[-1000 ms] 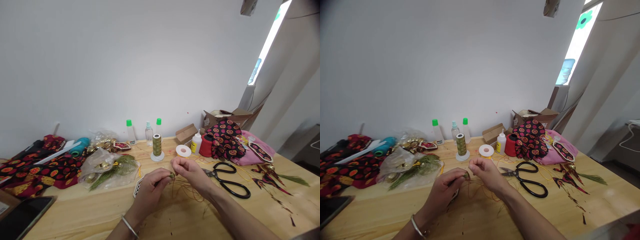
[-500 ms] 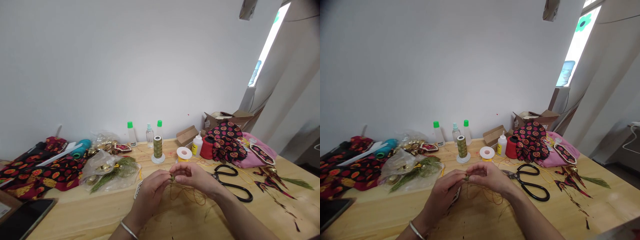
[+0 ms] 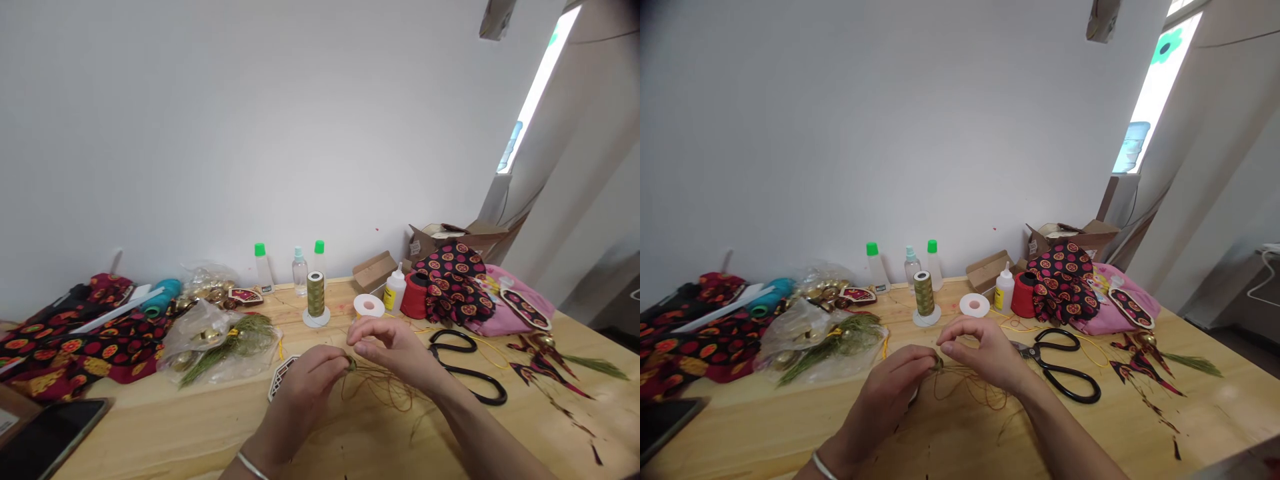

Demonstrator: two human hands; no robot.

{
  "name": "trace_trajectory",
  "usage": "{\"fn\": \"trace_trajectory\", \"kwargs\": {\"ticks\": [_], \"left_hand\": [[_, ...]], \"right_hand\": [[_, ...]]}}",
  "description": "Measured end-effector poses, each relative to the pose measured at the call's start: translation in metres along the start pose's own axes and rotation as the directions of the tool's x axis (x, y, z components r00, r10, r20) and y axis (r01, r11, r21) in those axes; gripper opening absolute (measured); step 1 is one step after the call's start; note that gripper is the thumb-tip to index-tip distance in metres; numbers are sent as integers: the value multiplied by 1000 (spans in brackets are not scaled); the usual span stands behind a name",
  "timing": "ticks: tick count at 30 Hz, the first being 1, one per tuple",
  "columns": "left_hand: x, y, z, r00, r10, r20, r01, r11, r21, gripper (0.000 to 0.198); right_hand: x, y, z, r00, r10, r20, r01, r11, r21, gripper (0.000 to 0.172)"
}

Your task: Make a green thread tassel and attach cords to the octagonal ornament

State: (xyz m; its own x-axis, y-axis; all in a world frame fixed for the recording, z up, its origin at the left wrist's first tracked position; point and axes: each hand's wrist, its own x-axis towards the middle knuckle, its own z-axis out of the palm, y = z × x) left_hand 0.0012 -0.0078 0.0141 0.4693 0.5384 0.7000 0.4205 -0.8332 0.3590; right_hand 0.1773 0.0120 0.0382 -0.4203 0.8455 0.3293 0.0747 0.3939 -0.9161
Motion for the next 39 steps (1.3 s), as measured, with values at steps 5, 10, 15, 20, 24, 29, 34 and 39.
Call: {"fn": "trace_trajectory", "kwargs": {"ticks": [5, 10, 15, 20, 24, 29, 34, 39], "left_hand": [[-3, 4, 4, 997, 47, 67, -49, 998, 33, 18], [-4, 7, 7, 991, 66, 115, -66, 998, -4, 18], [-3, 9, 9, 987, 104, 120, -100, 994, -39, 16], [-4, 7, 10, 983, 82, 163, -68, 994, -90, 18], [-5, 5, 11, 984, 73, 164, -55, 992, -113, 20], [-3, 7, 12, 985, 64, 158, -43, 990, -133, 19], [1, 10, 11, 985, 26, 168, 6, 983, -183, 18], [1, 12, 9, 994, -18, 108, 36, 985, -166, 16]], "right_hand": [[-1, -9, -12, 984, -92, 152, 115, 982, -149, 12], [4, -18, -24, 938, -96, 332, 177, 959, -223, 13], [13, -23, -30, 849, -61, 526, 224, 941, -254, 14], [15, -19, -34, 805, -46, 592, 227, 945, -237, 15], [13, -12, -33, 807, -59, 588, 235, 945, -227, 17], [10, -7, -33, 812, -67, 580, 246, 940, -236, 16], [7, -6, -32, 818, -68, 571, 251, 935, -249, 15], [5, -8, -30, 831, -36, 555, 221, 937, -271, 6]]}}
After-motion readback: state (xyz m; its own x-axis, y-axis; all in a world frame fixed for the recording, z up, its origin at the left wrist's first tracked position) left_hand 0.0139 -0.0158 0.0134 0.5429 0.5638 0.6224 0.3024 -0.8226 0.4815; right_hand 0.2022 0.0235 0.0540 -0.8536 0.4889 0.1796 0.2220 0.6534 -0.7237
